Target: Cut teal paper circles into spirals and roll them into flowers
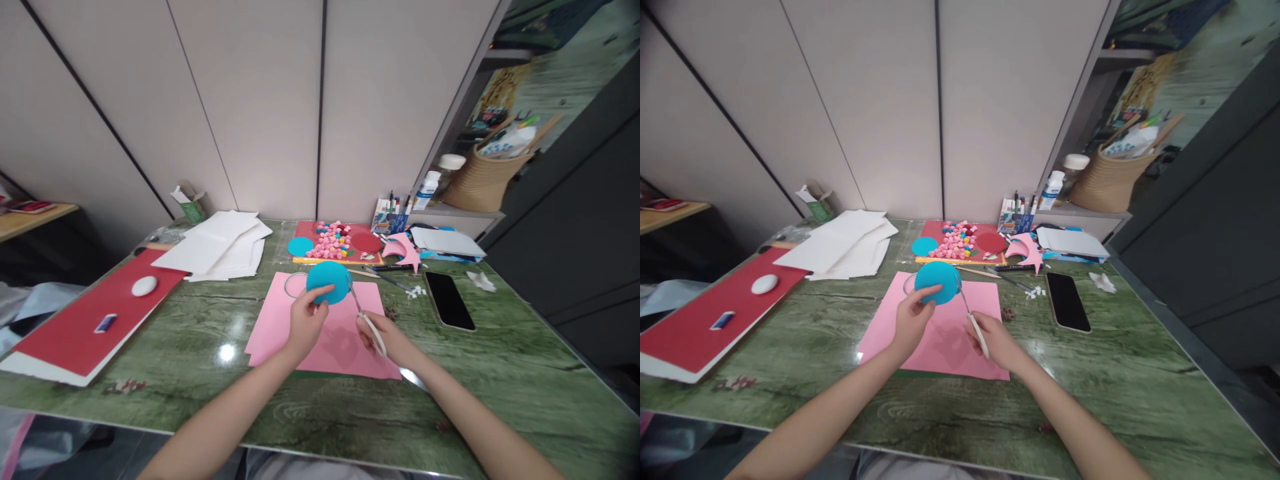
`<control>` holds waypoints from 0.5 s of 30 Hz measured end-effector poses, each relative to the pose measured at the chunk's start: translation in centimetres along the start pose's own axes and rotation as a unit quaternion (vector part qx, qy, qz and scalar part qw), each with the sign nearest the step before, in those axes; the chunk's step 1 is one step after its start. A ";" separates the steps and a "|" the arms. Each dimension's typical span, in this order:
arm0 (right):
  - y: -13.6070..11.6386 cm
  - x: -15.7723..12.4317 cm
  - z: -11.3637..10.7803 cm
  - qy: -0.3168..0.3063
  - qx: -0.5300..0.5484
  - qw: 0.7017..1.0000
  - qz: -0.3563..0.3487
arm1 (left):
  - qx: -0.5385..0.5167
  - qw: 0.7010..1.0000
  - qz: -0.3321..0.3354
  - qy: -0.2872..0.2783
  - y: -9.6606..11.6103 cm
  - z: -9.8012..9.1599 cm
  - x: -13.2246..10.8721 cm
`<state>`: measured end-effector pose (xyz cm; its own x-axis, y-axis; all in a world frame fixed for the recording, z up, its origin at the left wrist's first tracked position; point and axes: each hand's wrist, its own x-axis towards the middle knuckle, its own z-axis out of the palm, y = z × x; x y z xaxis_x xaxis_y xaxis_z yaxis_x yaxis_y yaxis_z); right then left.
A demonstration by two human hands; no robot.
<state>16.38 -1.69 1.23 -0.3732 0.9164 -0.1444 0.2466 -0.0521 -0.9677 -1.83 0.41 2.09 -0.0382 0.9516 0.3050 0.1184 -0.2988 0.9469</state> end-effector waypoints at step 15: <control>0.7 0.2 0.0 -0.004 -0.008 1.000 0.000 | -0.007 1.000 -0.005 0.016 -0.2 0.3 0.0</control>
<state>16.48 -1.54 0.48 -0.3813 0.9130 -0.1454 0.2609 -0.0446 -0.9643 -1.53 0.50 1.82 -0.0706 0.9520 0.2979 0.1032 -0.2900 0.9514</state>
